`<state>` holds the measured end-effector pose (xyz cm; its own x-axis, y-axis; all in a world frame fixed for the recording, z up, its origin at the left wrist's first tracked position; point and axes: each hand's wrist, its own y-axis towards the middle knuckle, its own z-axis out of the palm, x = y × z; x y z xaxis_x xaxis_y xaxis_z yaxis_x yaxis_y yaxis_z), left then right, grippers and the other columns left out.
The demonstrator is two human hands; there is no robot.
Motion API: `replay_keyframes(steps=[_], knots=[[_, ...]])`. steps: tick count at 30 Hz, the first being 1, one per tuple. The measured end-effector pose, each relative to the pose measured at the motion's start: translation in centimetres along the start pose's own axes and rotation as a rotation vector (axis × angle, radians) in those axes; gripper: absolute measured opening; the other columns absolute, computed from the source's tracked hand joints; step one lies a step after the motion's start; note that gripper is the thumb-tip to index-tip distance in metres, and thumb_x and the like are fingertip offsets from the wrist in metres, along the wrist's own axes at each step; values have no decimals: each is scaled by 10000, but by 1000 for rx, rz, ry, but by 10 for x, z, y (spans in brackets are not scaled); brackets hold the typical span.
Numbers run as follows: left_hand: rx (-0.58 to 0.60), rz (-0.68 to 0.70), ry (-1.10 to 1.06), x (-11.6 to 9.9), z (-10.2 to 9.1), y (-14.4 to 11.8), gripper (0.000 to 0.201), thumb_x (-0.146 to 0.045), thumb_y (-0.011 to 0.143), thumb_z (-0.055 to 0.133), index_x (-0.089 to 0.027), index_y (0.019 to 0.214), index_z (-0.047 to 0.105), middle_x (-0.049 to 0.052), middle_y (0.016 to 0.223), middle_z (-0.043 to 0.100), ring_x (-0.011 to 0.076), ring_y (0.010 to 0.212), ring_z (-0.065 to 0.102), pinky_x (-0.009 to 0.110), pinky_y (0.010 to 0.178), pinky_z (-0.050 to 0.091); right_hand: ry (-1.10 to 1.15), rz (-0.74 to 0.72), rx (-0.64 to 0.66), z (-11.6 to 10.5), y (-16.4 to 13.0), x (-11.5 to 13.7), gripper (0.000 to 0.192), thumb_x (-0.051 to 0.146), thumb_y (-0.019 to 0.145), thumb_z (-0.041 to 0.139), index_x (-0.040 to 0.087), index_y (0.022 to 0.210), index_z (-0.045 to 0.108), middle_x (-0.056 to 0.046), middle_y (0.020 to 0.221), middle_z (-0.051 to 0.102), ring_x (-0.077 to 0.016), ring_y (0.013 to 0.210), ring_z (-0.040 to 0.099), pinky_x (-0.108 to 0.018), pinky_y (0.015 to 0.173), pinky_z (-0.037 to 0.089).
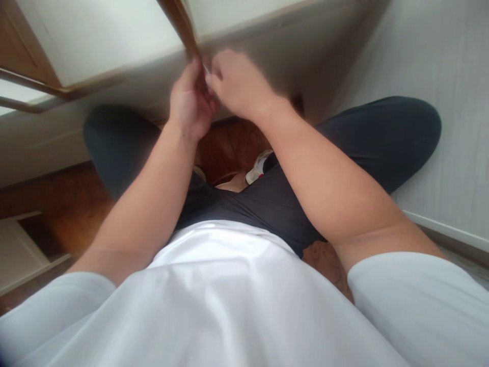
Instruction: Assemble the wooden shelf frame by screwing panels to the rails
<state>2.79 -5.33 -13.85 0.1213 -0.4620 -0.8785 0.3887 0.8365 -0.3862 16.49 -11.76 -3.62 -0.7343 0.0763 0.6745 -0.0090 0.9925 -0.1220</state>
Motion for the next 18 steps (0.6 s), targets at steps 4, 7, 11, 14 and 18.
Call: replay_keyframes(steps=[4, 7, 11, 14, 18], knots=[[-35, 3, -10, -3, 3, -5, 355, -729, 709, 702, -525, 998, 733, -14, 756, 752, 342, 1053, 707, 438, 578, 557, 6, 25, -23, 0, -1, 2, 217, 214, 976, 558, 160, 802, 677, -49, 759, 733, -152, 684, 633, -246, 706, 449], [-33, -58, -4, -5, 5, -9, 402, -716, 710, 715, -544, 1073, 725, -24, 754, 757, 342, 1012, 725, 419, 538, 546, -14, 41, -6, -1, -1, 3, 223, 217, 973, 565, 162, 788, 677, -49, 774, 736, -155, 702, 638, -255, 746, 455], [-43, -30, -19, -5, 9, -11, 326, -678, 728, 739, -509, 1007, 742, -27, 780, 768, 333, 948, 746, 401, 518, 554, -34, 11, 5, -2, -1, 3, 252, 229, 968, 559, 156, 756, 675, -69, 783, 733, -167, 721, 637, -274, 759, 452], [-59, 18, -25, -4, 11, -9, 282, -666, 754, 743, -449, 934, 749, -4, 836, 777, 331, 935, 749, 401, 524, 564, -37, -13, 17, -4, -2, 2, 267, 240, 973, 549, 150, 753, 670, -82, 788, 731, -168, 722, 631, -280, 762, 451], [-71, 13, -21, -5, 12, -7, 273, -665, 805, 720, -438, 956, 739, 8, 856, 774, 337, 1011, 730, 418, 561, 581, 7, 0, 3, -5, -3, 1, 221, 230, 963, 554, 153, 786, 661, -66, 765, 723, -155, 709, 637, -261, 731, 450]])
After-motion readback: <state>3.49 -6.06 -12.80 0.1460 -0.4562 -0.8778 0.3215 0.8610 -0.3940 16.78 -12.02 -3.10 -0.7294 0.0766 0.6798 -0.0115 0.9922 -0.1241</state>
